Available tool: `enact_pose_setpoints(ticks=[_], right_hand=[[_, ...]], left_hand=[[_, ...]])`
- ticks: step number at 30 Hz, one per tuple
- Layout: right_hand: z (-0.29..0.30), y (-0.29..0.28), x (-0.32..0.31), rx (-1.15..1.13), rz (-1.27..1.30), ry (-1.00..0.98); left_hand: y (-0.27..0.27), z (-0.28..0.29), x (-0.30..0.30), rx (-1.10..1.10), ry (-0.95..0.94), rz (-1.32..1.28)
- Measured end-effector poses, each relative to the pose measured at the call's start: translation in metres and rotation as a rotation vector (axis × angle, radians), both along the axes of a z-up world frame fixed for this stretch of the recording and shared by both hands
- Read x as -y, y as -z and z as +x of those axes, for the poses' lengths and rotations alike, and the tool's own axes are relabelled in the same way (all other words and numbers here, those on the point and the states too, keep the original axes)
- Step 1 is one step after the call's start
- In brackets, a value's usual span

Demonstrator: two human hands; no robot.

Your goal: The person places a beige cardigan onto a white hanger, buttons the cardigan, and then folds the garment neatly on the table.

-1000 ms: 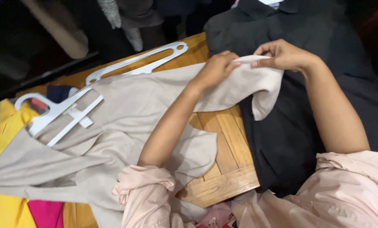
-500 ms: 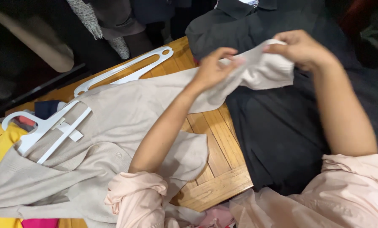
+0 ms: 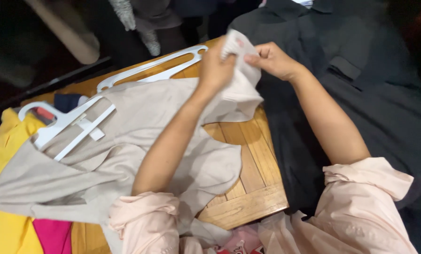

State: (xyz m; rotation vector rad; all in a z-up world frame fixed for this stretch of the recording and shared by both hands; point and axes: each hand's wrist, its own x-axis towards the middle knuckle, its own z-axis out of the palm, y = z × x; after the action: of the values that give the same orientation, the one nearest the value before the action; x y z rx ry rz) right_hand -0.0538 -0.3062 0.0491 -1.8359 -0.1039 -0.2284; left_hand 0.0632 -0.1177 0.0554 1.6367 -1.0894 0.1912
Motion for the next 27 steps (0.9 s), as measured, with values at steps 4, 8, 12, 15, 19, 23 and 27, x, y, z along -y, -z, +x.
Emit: enact_pose_setpoints(ticks=[4,8,12,15,19,23,27], right_hand=[[0.022,-0.014,-0.042,-0.146,-0.189,-0.051],[0.064,0.006,-0.069,-0.195,-0.377,-0.107],[0.131,0.058,-0.103,-0.072,-0.308,-0.135],[0.172,0.088,-0.137,-0.006,-0.29,-0.117],[0.211,0.123,-0.172,0.015,-0.671,-0.052],[0.215,0.127,-0.187,-0.078,-0.923,-0.054],[0.205,0.135,-0.182,0.043,-0.944,0.073]], left_hand=[[-0.009,0.068,-0.084,-0.052,-0.142,-0.146],[-0.028,0.09,-0.223,-0.14,-0.383,-0.107],[0.016,0.123,-0.357,-0.099,-0.557,-0.164],[0.029,0.103,-0.432,-0.184,-0.683,-0.166],[0.045,0.074,-0.507,-0.314,-0.976,0.201],[0.109,0.095,-0.564,-0.349,-1.061,0.565],[0.062,0.074,-0.535,-0.135,-1.125,0.628]])
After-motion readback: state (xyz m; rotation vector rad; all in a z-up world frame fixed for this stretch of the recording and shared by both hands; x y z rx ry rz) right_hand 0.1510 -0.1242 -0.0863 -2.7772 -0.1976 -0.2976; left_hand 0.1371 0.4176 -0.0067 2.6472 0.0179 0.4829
